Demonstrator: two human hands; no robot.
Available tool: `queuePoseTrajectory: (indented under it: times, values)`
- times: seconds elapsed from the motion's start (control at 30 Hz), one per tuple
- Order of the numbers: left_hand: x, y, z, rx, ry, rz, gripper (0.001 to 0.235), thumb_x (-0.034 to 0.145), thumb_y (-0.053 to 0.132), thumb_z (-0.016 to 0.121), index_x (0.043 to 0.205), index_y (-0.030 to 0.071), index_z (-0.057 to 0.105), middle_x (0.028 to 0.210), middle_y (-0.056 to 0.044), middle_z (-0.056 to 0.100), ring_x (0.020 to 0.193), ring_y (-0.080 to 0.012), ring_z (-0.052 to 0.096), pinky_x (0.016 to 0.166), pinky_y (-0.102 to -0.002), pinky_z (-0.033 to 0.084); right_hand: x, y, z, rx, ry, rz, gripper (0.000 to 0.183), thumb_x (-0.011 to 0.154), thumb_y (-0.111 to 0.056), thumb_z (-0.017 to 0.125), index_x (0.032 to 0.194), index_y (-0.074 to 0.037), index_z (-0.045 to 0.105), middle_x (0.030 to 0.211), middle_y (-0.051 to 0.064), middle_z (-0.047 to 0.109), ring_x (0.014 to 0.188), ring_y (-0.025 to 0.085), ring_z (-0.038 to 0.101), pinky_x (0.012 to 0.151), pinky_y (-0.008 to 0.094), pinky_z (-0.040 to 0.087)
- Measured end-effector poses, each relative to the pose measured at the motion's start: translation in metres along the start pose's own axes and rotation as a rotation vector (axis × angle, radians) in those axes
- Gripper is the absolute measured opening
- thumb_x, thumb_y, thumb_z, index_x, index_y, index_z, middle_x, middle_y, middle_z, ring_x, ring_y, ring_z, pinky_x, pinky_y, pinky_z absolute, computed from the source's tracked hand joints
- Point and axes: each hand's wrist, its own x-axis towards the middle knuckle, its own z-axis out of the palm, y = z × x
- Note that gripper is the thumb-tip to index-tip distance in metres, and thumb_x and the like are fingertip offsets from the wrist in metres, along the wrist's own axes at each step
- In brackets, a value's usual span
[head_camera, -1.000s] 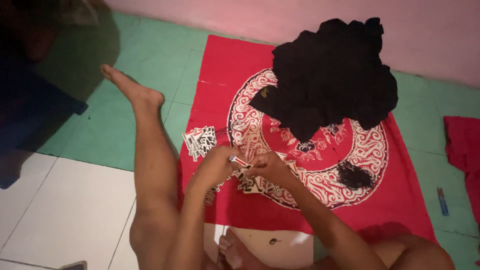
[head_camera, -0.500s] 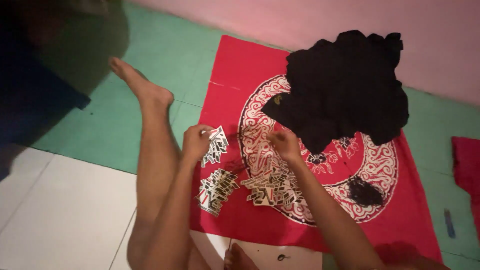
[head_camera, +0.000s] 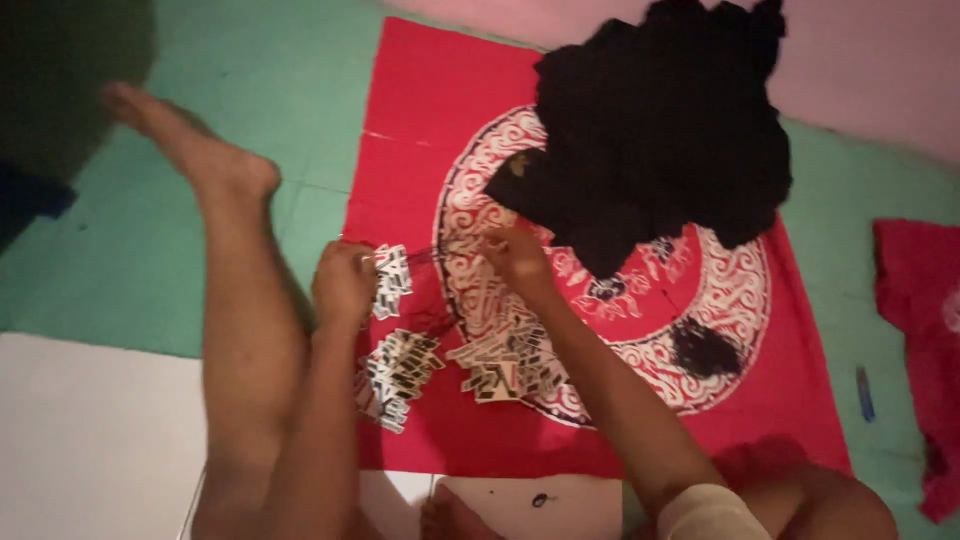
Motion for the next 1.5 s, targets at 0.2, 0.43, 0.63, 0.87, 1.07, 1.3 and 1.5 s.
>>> queuePoseTrajectory:
  times: [0.2, 0.43, 0.63, 0.87, 1.07, 1.3, 1.5]
  values:
    - [-0.013, 0.008, 0.015, 0.224, 0.174, 0.074, 0.017, 0.09, 0.023, 0.073, 0.105, 0.017, 0.078, 0.122, -0.006, 0.06, 0.112, -0.0351, 0.062, 0.09, -0.05, 0.057, -0.075, -0.025, -0.104, -0.649, 0.189, -0.432, 0.031, 0.087, -0.034, 0.077, 0.116, -0.024, 0.071, 0.106, 0.003, 0.075, 0.1, 0.021, 0.072, 0.093, 0.033, 0.056]
    - [-0.059, 0.093, 0.031, 0.043, 0.158, 0.619, 0.014, 0.092, 0.012, 0.068, 0.103, 0.007, 0.076, 0.118, -0.018, 0.065, 0.11, -0.0416, 0.064, 0.095, -0.051, 0.052, -0.162, -0.001, -0.271, -0.717, -0.083, 0.228, 0.019, 0.091, -0.03, 0.069, 0.108, -0.031, 0.078, 0.107, -0.002, 0.078, 0.105, 0.027, 0.074, 0.091, 0.042, 0.059]
    - [-0.101, 0.114, 0.117, 0.004, 0.017, 0.852, 0.012, 0.089, 0.014, 0.066, 0.095, 0.014, 0.076, 0.11, -0.009, 0.069, 0.108, -0.0343, 0.065, 0.092, -0.044, 0.052, -0.205, 0.079, -0.305, -0.619, 0.055, 0.349, 0.02, 0.09, -0.025, 0.075, 0.108, -0.026, 0.081, 0.105, 0.002, 0.079, 0.107, 0.029, 0.073, 0.091, 0.044, 0.059]
    - [-0.147, 0.132, 0.186, 0.227, -0.18, 0.775, 0.029, 0.081, 0.032, 0.072, 0.104, 0.015, 0.077, 0.105, -0.011, 0.073, 0.102, -0.0361, 0.068, 0.087, -0.046, 0.053, -0.19, 0.062, -0.277, -0.725, 0.031, 0.265, 0.036, 0.088, -0.036, 0.076, 0.123, -0.028, 0.073, 0.118, 0.001, 0.073, 0.117, 0.026, 0.068, 0.099, 0.043, 0.055]
    - [-0.172, 0.126, 0.184, 0.402, -0.355, 0.605, 0.043, 0.085, 0.033, 0.076, 0.126, 0.022, 0.069, 0.14, -0.004, 0.061, 0.136, -0.0296, 0.05, 0.118, -0.053, 0.032, -0.189, 0.083, -0.27, -0.754, 0.079, 0.163, 0.018, 0.09, -0.028, 0.072, 0.106, -0.03, 0.079, 0.107, -0.001, 0.076, 0.11, 0.029, 0.068, 0.096, 0.046, 0.052]
    - [-0.179, 0.148, 0.156, 0.375, -0.398, 0.53, 0.073, 0.078, 0.042, 0.082, 0.142, 0.018, 0.056, 0.135, -0.007, 0.061, 0.136, -0.0291, 0.047, 0.123, -0.059, 0.016, -0.19, 0.063, -0.282, -0.821, 0.18, 0.153, 0.013, 0.094, -0.031, 0.068, 0.097, -0.034, 0.08, 0.112, -0.008, 0.074, 0.115, 0.027, 0.063, 0.101, 0.044, 0.048]
    - [-0.179, 0.156, 0.148, 0.337, -0.4, 0.544, 0.065, 0.076, 0.035, 0.08, 0.134, 0.01, 0.063, 0.128, -0.01, 0.058, 0.135, -0.0329, 0.047, 0.122, -0.068, 0.003, -0.186, 0.039, -0.296, -0.242, 0.364, 0.325, 0.01, 0.1, -0.019, 0.071, 0.099, -0.022, 0.081, 0.086, 0.004, 0.078, 0.093, 0.026, 0.074, 0.09, 0.041, 0.054]
